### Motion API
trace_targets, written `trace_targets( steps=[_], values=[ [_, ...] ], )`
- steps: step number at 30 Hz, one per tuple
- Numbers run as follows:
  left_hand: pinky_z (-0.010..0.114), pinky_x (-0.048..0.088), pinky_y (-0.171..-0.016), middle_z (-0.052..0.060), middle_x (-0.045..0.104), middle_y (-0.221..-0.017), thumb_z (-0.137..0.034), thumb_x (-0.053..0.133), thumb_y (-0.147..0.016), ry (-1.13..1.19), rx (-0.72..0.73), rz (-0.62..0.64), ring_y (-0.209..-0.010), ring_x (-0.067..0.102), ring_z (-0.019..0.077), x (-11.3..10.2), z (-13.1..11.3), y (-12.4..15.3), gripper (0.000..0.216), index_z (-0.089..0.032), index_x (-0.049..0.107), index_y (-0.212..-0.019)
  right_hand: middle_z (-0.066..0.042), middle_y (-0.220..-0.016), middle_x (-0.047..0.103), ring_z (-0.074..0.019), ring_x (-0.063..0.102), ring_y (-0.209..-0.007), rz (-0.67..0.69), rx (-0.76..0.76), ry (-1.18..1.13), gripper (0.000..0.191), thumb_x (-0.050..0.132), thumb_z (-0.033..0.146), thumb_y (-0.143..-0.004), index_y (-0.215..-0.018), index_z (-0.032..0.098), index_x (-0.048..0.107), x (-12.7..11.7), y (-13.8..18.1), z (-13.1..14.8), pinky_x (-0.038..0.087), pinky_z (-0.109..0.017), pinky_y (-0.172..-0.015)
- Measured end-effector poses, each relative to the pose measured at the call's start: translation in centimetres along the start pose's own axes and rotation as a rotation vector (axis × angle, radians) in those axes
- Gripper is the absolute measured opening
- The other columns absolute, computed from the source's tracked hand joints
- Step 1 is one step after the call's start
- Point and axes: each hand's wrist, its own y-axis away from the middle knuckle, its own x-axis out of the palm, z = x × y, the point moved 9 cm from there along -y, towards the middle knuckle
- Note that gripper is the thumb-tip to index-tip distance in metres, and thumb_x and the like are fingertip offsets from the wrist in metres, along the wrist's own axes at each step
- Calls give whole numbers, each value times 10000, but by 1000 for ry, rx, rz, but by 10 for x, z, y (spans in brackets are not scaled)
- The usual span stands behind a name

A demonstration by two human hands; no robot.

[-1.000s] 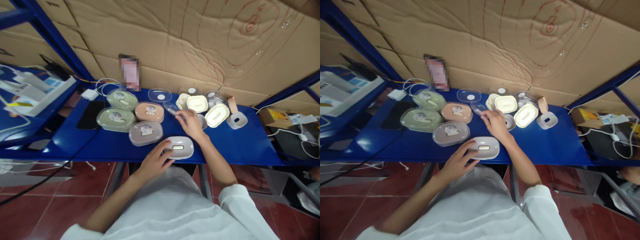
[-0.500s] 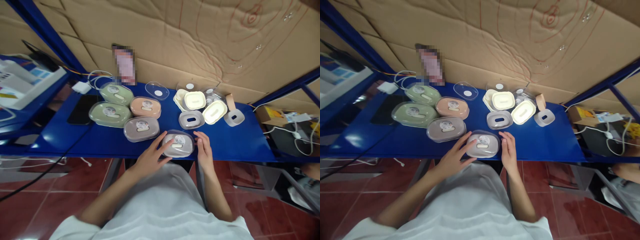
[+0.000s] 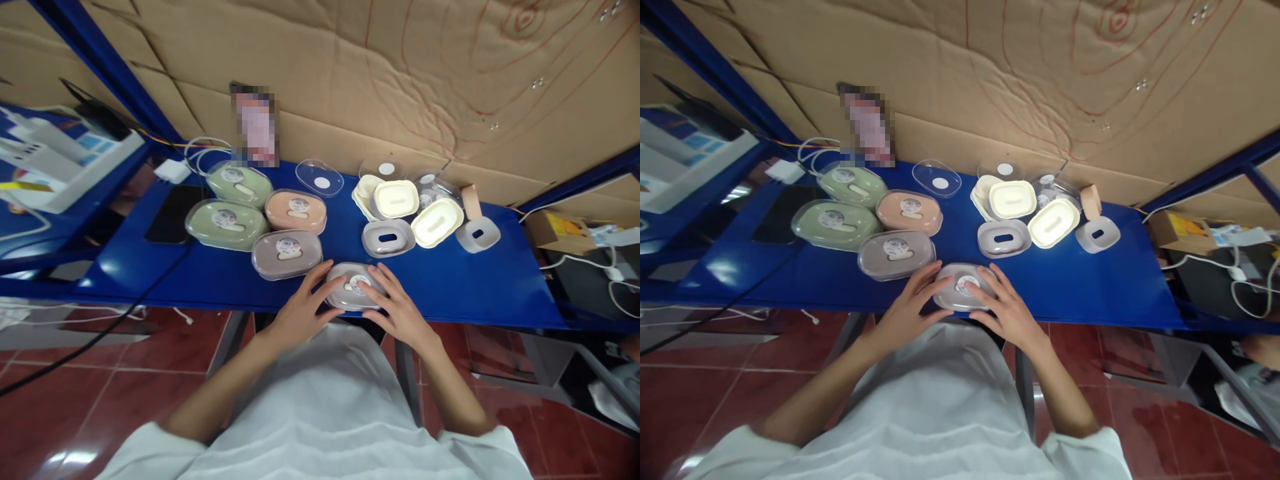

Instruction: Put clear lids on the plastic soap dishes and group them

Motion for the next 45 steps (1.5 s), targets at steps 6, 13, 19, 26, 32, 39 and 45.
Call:
trace_targets(
  steps=[6,13,19,26,32,39,45],
  values=[
    [473,536,-1210,129,452,-1715,-265,784,-975,57,-55,52,-1556,507,291,1,6,-2,707,-326,462,-1602,-51,-1762,386,-390,351,-1632,8,-44,83,729,711,444,-1019,-1681,428,407,0,-4,2,452,-651,-1271],
    [490,518,-1224,135,476,-1693,-260,809,-949,78,-111,65,-1553,509,302,3,13,-2,716,-322,483,-1583,-40,-1736,433,-396,380,-1614,15,-9,99,686,743,476,-992,-1630,448,492,4,-9,2,449,-665,-1268],
    [485,532,-1211,127,470,-1683,-285,755,-998,79,-90,71,-1545,514,299,5,10,-3,638,-327,472,-1568,-61,-1723,447,-390,342,-1636,-34,-24,81,678,760,454,-988,-1619,428,513,7,-2,0,443,-663,-1268],
    [526,613,-1061,149,570,-1426,-295,705,-1005,41,13,-445,-1309,650,288,-32,-2,14,479,-269,488,-1431,-87,-1672,508,-394,494,-1542,-269,-4,31,679,756,519,-984,-1613,413,525,-43,-36,0,440,-659,-1266],
    [344,614,-895,76,647,-1085,-187,622,-1030,-191,111,-289,-1018,682,201,-16,-19,7,54,-222,635,-1070,-89,-1686,473,-327,427,-1577,-254,-43,74,610,610,607,-1057,-1562,264,588,-20,-192,36,335,-568,-1328],
    [323,593,-822,93,668,-1034,-186,581,-1047,-249,175,-250,-917,663,197,-11,-22,5,79,-185,656,-1021,2,-1764,353,-258,279,-1576,-58,22,88,631,628,518,-1090,-1641,270,447,60,-311,50,242,-522,-1348],
    [351,581,-848,98,675,-1043,-185,591,-1044,-247,202,-226,-912,662,211,-10,-25,6,77,-179,661,-1012,-42,-1803,283,-288,221,-1645,-51,-9,150,688,529,558,-1123,-1696,231,334,42,-305,47,221,-512,-1336]
  ],
)
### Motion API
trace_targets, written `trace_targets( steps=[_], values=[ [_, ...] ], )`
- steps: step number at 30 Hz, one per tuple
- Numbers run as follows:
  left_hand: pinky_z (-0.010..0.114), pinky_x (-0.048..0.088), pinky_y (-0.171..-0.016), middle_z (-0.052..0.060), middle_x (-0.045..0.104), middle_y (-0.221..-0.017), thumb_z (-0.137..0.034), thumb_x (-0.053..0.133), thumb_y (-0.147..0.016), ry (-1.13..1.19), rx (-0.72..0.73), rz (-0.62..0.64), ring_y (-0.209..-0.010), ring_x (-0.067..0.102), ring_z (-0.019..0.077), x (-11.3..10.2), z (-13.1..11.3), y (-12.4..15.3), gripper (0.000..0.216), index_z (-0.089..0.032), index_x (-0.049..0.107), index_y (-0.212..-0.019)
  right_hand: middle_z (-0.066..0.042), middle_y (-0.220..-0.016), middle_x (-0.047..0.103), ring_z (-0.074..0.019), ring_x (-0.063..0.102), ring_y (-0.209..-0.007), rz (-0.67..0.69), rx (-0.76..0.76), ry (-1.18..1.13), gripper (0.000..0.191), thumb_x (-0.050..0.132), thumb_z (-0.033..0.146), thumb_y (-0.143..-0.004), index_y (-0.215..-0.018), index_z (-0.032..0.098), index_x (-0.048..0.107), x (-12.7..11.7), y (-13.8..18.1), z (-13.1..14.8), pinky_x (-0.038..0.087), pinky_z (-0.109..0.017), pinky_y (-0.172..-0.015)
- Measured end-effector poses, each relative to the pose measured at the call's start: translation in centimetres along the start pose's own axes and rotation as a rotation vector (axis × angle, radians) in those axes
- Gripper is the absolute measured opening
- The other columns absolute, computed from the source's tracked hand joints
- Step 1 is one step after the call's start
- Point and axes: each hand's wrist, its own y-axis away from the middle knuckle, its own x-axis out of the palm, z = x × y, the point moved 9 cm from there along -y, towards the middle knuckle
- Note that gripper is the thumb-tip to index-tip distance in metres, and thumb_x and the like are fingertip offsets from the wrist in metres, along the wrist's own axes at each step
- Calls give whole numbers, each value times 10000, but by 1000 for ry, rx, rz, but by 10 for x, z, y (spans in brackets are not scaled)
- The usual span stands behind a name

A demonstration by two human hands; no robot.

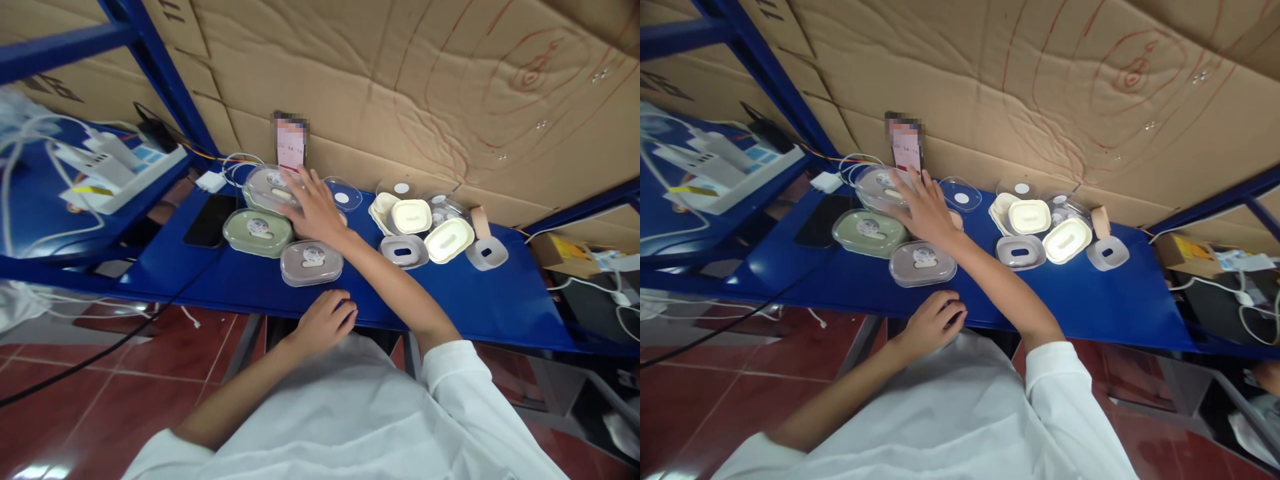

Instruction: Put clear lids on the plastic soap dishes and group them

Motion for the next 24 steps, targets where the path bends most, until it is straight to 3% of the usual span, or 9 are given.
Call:
trace_targets(
  steps=[2,4,6,9,14,17,19,22,24],
  values=[
    [357,577,-857,98,679,-1044,-188,588,-1047,-10,8,8,-911,665,213,1,-1,0,89,-178,666,-1007,-87,-1770,362,-240,324,-1612,9,67,74,554,353,427,-1188,-1678,169,359,-14,1,-19,277,-444,-1309],
    [357,571,-858,96,682,-1044,-194,581,-1053,-20,13,16,-907,667,211,2,-1,0,101,-179,671,-1008,-113,-1665,525,-239,466,-1528,102,171,161,485,286,234,-1169,-1606,147,477,-18,2,-48,357,-432,-1247],
    [359,566,-852,95,686,-1045,-201,577,-1057,-34,19,25,-896,666,210,4,-1,0,112,-179,675,-1008,-149,-1508,668,-301,576,-1428,240,238,222,462,408,138,-1081,-1499,144,606,-14,7,-76,401,-482,-1192],
    [366,560,-849,97,695,-1054,-210,580,-1058,-54,25,38,-894,667,214,5,-2,1,114,-179,679,-1010,-187,-1344,758,-356,664,-1309,367,258,244,399,550,130,-985,-1343,146,726,-5,15,-104,425,-532,-1148],
    [360,551,-834,85,707,-1033,-197,581,-1056,-66,23,61,-884,674,206,7,-2,1,119,-189,684,-997,-150,-1294,786,-335,702,-1257,376,258,238,281,580,156,-997,-1196,180,778,-6,24,-119,470,-463,-1104],
    [365,559,-844,90,721,-1056,-193,579,-1055,-67,15,69,-912,689,210,7,-2,0,115,-188,693,-1036,-155,-1344,758,-310,701,-1252,255,279,223,337,462,153,-1063,-1260,165,735,-30,38,-116,479,-445,-1099],
    [371,573,-871,100,727,-1094,-196,578,-1057,-54,5,65,-959,705,220,6,-2,1,126,-184,697,-1096,-147,-1355,744,-288,695,-1243,46,248,107,348,426,202,-1096,-1312,166,697,-63,61,-104,490,-433,-1102],
    [371,587,-922,112,730,-1158,-204,575,-1062,-34,-18,74,-1037,718,230,5,0,1,175,-184,692,-1190,-109,-1326,739,-259,690,-1205,-309,205,-205,338,471,376,-1118,-1330,218,682,-117,136,-91,527,-413,-1077],
    [371,589,-940,116,730,-1187,-209,566,-1068,-24,-26,91,-1075,720,233,5,0,0,208,-188,686,-1237,-73,-1282,734,-231,699,-1095,-433,352,-344,370,500,481,-1111,-1356,274,682,-135,205,-106,560,-387,-992]
  ],
)
